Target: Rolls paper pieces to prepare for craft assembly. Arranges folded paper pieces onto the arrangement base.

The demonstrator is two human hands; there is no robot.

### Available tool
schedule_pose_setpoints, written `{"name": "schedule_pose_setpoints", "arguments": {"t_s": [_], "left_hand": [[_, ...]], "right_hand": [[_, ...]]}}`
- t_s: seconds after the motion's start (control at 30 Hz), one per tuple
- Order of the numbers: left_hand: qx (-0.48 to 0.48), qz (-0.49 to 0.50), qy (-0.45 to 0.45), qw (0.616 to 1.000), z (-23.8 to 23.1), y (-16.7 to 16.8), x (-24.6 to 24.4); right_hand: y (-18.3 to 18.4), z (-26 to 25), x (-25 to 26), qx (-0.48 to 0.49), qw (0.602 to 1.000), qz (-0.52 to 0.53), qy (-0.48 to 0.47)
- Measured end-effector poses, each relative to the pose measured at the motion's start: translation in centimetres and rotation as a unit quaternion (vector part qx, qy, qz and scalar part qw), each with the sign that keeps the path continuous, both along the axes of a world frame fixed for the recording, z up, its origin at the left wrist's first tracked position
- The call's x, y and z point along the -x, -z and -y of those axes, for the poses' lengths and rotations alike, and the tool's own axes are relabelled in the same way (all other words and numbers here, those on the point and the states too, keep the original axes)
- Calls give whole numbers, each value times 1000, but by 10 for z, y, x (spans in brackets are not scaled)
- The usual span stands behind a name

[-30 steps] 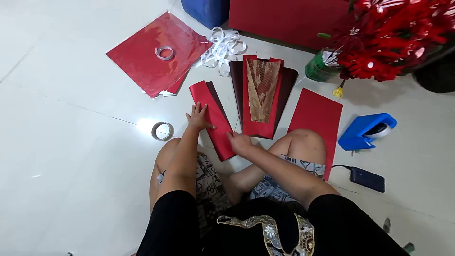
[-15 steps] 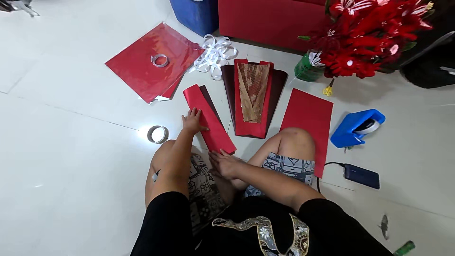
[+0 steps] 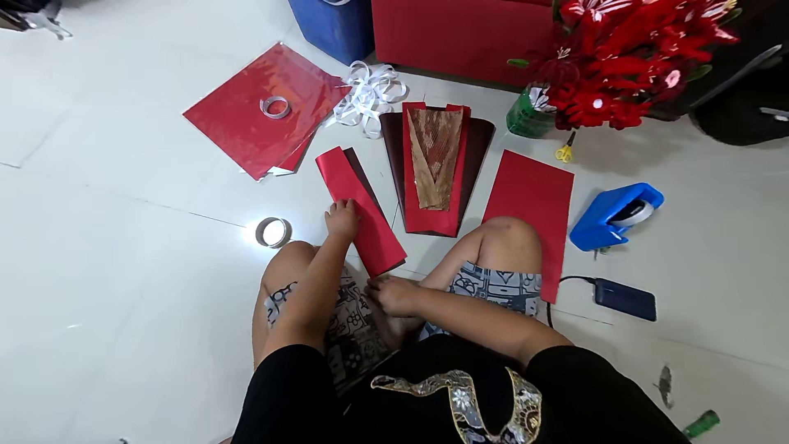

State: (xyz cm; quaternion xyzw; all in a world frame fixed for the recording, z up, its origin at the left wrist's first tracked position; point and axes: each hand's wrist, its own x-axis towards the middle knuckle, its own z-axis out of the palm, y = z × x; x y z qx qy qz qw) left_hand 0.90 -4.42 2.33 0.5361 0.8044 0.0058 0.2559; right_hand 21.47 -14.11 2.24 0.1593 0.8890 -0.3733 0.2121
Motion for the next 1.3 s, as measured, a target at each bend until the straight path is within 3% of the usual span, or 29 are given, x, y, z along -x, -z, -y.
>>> {"name": "schedule_pose_setpoints", "arguments": {"t_s": [0.1, 0.23, 0.4, 0.5, 0.67, 0.77, 0.93, 1.07, 1.3], "left_hand": [[21, 14, -8, 1000, 5, -5, -10], [34, 22, -11, 999, 13, -2, -7], [53, 9, -41, 998, 21, 9, 8], [67, 34, -63, 995, 16, 19, 19], [104, 59, -53, 991, 8, 18, 23], [143, 60, -52, 986, 3, 16, 22], [184, 71, -44, 979, -4, 15, 23], [205, 81, -51, 974, -7, 10, 24], [235, 105, -59, 965, -10, 6, 24]], "right_hand": [[1, -7, -2, 6, 998, -54, 35], [-15, -25, -1, -2, 970, -163, 182], [-35, -86, 0, 3, 926, -158, 342], [-48, -142, 15, -13, 940, -97, 328], [-55, -249, 65, 22, 974, 8, 223], [-35, -314, 103, 78, 965, 9, 249], [-20, -420, 159, 20, 978, 60, 197], [-7, -484, 187, 31, 953, 111, 279], [-33, -540, 209, -142, 921, -59, 357]]}}
